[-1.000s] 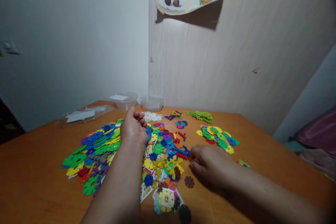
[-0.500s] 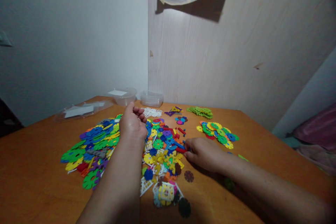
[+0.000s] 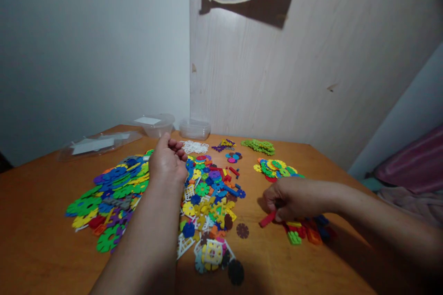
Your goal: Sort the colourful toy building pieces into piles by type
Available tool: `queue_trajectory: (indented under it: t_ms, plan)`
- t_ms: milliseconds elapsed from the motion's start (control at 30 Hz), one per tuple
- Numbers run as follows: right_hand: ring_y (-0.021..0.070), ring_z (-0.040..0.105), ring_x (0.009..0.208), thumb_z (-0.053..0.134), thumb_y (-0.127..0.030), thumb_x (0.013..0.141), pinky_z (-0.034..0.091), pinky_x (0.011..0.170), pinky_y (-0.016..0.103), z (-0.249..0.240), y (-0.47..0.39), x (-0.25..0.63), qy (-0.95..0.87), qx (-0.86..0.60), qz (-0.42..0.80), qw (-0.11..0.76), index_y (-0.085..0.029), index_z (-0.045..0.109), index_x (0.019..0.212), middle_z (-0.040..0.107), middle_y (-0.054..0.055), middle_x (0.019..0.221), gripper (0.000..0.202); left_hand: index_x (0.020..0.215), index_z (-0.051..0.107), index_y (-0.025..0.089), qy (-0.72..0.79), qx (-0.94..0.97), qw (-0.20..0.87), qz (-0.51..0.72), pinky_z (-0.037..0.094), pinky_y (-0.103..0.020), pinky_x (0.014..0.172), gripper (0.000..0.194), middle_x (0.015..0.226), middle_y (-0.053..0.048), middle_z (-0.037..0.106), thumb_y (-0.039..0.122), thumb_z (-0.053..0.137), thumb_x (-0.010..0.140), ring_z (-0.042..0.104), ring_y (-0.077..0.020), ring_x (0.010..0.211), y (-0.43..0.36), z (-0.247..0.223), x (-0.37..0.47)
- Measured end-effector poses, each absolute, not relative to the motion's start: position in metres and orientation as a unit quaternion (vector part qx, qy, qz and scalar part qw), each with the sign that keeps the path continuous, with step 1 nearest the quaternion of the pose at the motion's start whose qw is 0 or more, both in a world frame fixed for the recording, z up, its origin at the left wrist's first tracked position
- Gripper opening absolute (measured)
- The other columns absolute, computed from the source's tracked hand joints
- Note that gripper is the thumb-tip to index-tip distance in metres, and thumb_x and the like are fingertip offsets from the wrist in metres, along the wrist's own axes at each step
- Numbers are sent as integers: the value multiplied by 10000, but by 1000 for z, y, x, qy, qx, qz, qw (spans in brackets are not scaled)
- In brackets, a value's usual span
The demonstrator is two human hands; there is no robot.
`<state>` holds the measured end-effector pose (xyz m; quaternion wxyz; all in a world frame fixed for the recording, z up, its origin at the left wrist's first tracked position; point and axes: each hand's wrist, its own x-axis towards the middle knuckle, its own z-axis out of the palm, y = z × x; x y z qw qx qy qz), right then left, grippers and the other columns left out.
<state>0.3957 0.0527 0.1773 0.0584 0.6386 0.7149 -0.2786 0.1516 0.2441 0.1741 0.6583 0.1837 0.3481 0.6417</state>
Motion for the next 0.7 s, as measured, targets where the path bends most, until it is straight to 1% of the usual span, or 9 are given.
queue_trajectory:
  t_ms: [100,233,333,533,633,700]
  plan:
    - [111,510,616,690,-240,740,308,550,216,176,56,392,706,651,-272,55,-231,596,855,612,-67,700,149,626,435,193,346,186,660,640,305,-201,433,314,568,37,484,327,585,867,383,-80,444,245,173,151]
    - [119,494,619,619,-250,802,307,550,231,173,71,375,694,692,-196,6,-220,616,824,627,-28,718,37,635,435,193,345,191,661,638,312,-195,441,316,566,40,491,345,599,860,396,-77,445,245,172,151]
    - [114,477,588,586,-254,820,287,539,242,165,86,359,686,712,-150,-7,-217,632,823,637,-6,724,59,635,441,193,349,186,658,640,312,-195,439,306,563,40,490,328,594,863,400,-81,448,245,172,151]
    - [141,513,648,599,-408,849,279,562,263,149,109,336,716,691,-96,15,-220,676,899,672,37,807,209,619,438,191,355,185,657,639,304,-193,442,329,561,38,479,342,601,861,393,-82,449,245,174,151]
    - [148,510,648,580,-415,863,277,567,275,150,109,334,712,697,-83,28,-216,693,895,678,51,814,232,616,435,192,356,186,655,640,306,-196,445,332,560,36,474,349,603,856,388,-84,451,246,174,150]
    - [139,493,623,576,-392,864,276,563,275,155,103,338,701,707,-92,22,-220,691,881,672,38,786,208,616,435,193,357,186,654,641,309,-200,448,333,563,36,474,352,605,855,388,-86,454,246,174,150]
